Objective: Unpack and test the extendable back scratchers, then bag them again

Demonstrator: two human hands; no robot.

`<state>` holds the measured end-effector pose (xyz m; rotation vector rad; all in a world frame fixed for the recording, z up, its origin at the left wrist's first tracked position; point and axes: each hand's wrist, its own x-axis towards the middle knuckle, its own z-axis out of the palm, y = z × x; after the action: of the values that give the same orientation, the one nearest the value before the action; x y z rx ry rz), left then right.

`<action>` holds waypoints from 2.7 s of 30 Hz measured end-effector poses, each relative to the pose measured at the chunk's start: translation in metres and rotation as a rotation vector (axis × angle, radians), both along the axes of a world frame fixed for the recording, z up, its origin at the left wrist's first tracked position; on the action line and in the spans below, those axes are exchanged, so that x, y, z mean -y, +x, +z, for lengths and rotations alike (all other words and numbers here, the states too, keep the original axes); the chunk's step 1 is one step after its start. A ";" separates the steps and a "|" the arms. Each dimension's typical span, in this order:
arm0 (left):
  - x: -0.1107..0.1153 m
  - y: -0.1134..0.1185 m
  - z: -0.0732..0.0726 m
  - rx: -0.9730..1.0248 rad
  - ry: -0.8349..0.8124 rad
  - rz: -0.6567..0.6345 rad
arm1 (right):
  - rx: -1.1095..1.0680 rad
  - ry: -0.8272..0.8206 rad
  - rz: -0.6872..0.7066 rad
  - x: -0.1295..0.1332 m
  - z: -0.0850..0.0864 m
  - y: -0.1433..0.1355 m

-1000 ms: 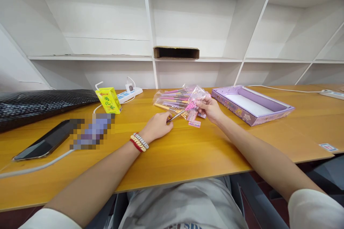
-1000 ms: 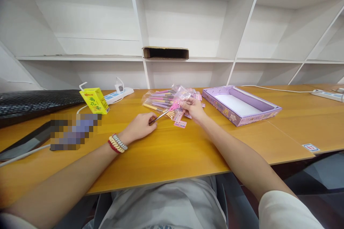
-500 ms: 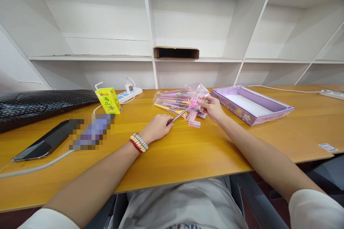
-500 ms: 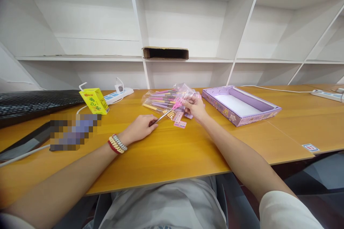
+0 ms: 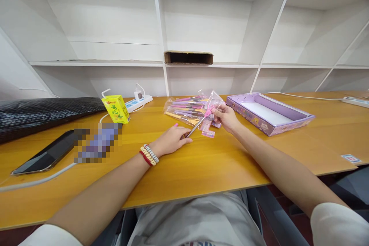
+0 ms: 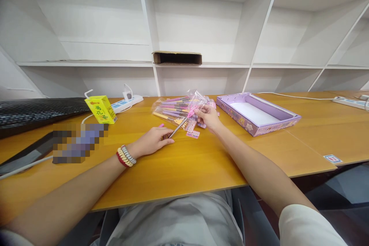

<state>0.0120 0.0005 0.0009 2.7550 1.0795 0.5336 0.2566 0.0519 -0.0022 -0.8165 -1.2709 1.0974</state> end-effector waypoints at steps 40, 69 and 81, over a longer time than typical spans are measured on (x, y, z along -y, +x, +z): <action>0.009 0.009 -0.001 -0.104 -0.119 -0.086 | -0.187 -0.110 0.083 0.010 0.010 -0.008; 0.008 0.007 0.003 -0.091 -0.134 0.027 | -0.069 -0.063 0.138 0.019 -0.001 -0.028; 0.005 0.006 -0.002 -0.099 -0.056 0.106 | 0.037 0.006 0.207 0.029 -0.002 -0.037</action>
<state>0.0183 -0.0044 -0.0012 2.7131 1.2484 0.3764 0.2198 0.0233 -0.0043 -0.7153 -1.4132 1.2465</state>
